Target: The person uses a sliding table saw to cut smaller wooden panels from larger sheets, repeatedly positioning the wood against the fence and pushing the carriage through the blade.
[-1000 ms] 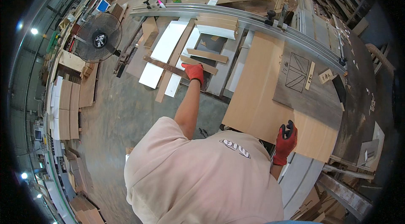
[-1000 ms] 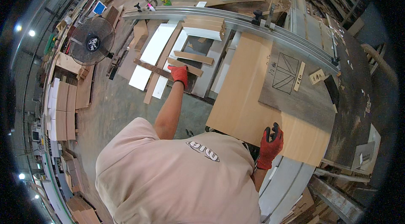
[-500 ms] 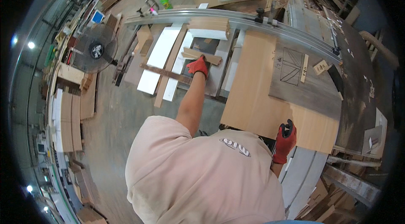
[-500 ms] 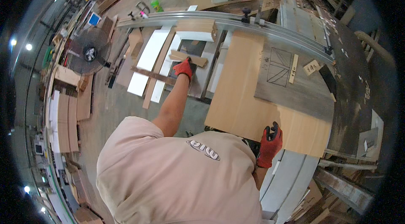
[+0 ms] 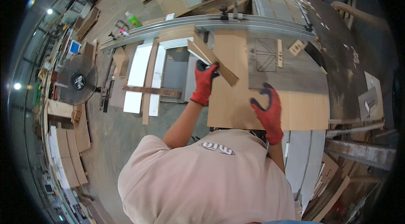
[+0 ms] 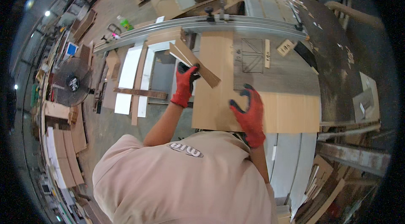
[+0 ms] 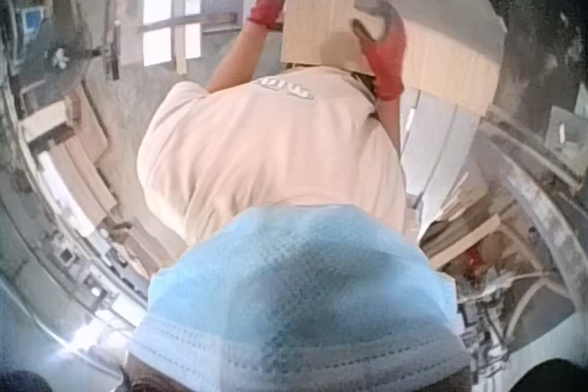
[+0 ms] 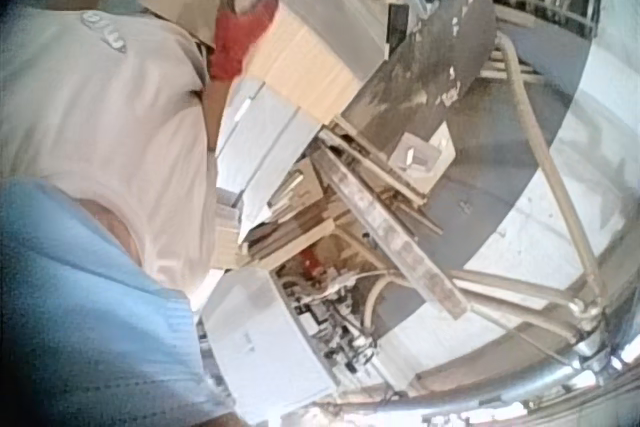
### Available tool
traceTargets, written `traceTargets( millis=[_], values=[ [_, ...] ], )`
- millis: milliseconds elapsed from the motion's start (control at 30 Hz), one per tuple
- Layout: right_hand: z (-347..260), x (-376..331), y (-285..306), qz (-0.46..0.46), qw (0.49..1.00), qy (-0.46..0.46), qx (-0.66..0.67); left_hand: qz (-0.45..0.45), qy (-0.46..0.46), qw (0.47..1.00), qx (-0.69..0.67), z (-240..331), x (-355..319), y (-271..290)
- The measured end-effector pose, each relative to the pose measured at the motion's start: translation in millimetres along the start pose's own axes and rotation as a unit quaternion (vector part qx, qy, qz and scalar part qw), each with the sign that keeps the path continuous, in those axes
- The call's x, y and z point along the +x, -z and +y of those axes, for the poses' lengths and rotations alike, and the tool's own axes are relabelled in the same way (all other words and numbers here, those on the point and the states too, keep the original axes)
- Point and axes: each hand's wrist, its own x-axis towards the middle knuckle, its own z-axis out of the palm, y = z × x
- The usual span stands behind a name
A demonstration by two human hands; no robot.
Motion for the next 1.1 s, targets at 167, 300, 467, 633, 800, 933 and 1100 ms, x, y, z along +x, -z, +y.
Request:
traceTargets(
  millis=[167, 300, 467, 633, 800, 933, 1100],
  values=[
    [-11.2, 15.7, -19.2, -0.046, 0.997, -0.054, 0.043, -0.136, 0.001, 0.989, 0.050, -4.2, -64.2, -69.2],
    [-13.0, 2.9, 1.7, -0.076, 0.949, -0.215, 0.217, -0.182, 0.079, 0.979, 0.038, 16.1, -61.4, -80.8],
    [-3.9, -15.7, 7.8, -0.102, 0.912, -0.251, 0.309, -0.235, 0.101, 0.964, 0.077, 48.6, -55.6, -90.4],
    [-0.2, -23.4, 11.5, -0.074, 0.867, -0.225, 0.437, -0.214, 0.072, 0.972, 0.062, 48.7, -65.1, -99.5],
    [12.3, -25.5, 13.2, -0.102, 0.852, -0.215, 0.466, -0.209, 0.041, 0.970, 0.113, 50.5, -66.3, -101.3],
    [2.6, -23.9, 17.1, -0.112, 0.855, -0.211, 0.461, -0.199, -0.030, 0.970, 0.137, 68.9, -78.9, -112.2],
    [-3.5, -23.8, 18.4, -0.118, 0.842, -0.232, 0.473, -0.236, -0.033, 0.959, 0.156, 69.4, -70.9, -104.0]
  ],
)
